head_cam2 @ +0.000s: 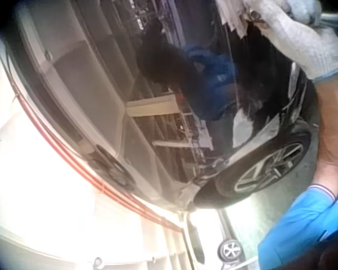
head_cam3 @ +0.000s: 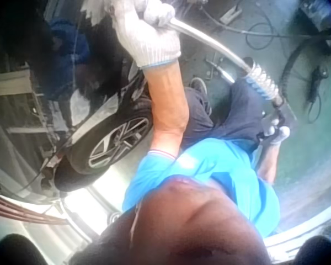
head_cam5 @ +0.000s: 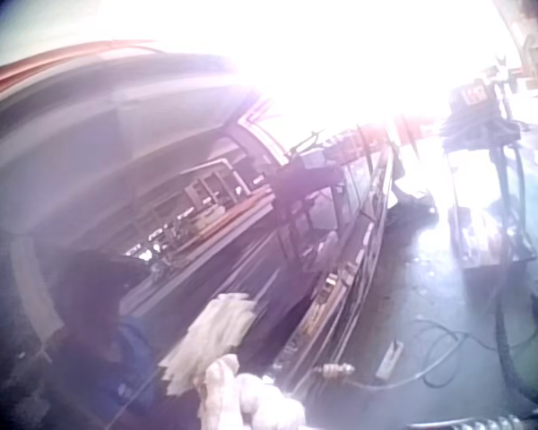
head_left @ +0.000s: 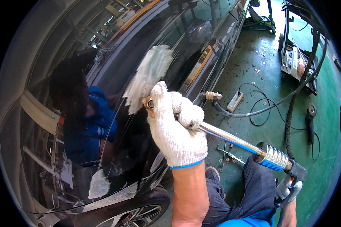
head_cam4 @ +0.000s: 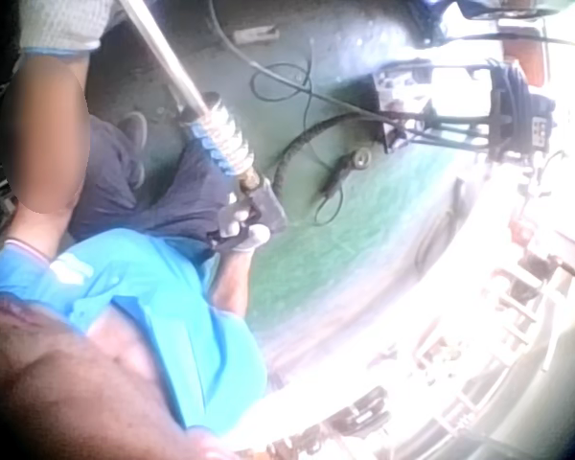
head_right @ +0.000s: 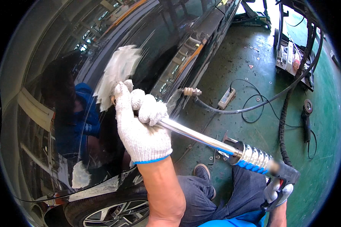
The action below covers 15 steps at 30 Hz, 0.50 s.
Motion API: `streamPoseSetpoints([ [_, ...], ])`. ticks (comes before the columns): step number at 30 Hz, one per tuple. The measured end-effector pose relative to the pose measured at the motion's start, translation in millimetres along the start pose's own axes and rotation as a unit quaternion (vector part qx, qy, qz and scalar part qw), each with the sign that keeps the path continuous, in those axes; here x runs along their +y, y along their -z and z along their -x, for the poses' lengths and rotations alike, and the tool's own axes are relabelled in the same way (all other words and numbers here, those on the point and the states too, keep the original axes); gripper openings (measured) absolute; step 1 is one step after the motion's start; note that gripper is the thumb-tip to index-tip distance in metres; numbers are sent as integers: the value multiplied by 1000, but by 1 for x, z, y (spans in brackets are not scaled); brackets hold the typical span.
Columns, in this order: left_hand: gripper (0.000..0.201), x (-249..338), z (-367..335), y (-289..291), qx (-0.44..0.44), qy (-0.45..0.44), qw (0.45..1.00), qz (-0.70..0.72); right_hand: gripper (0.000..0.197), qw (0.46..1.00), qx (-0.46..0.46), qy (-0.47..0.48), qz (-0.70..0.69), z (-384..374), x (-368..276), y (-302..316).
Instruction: The person uses a hammer to tap and flatten a dent on the side panel of a black car. They then switch to a pneumatic dent puller tool, attaching it to the panel and pulling to further straighten the metal. The person repeatedly checks the panel's surface with their hand during the process.
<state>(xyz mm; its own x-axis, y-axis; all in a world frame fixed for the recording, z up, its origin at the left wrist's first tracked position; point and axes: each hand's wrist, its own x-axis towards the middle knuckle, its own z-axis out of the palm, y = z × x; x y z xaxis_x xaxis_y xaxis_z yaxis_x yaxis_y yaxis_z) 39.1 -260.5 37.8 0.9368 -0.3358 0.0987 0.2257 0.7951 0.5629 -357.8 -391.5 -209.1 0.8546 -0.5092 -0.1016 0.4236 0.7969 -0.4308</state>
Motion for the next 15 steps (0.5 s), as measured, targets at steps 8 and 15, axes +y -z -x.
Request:
streamPoseSetpoints([
  [8, 29, 4, -2, 5, -35, 11, 999, 2, 45, 1000, -15, -18, -1, 1, -4, -9],
  [15, 32, -67, 60, -2, -9, 36, 997, -61, 57, 999, 33, -6, 10, 13, -2, 2],
])
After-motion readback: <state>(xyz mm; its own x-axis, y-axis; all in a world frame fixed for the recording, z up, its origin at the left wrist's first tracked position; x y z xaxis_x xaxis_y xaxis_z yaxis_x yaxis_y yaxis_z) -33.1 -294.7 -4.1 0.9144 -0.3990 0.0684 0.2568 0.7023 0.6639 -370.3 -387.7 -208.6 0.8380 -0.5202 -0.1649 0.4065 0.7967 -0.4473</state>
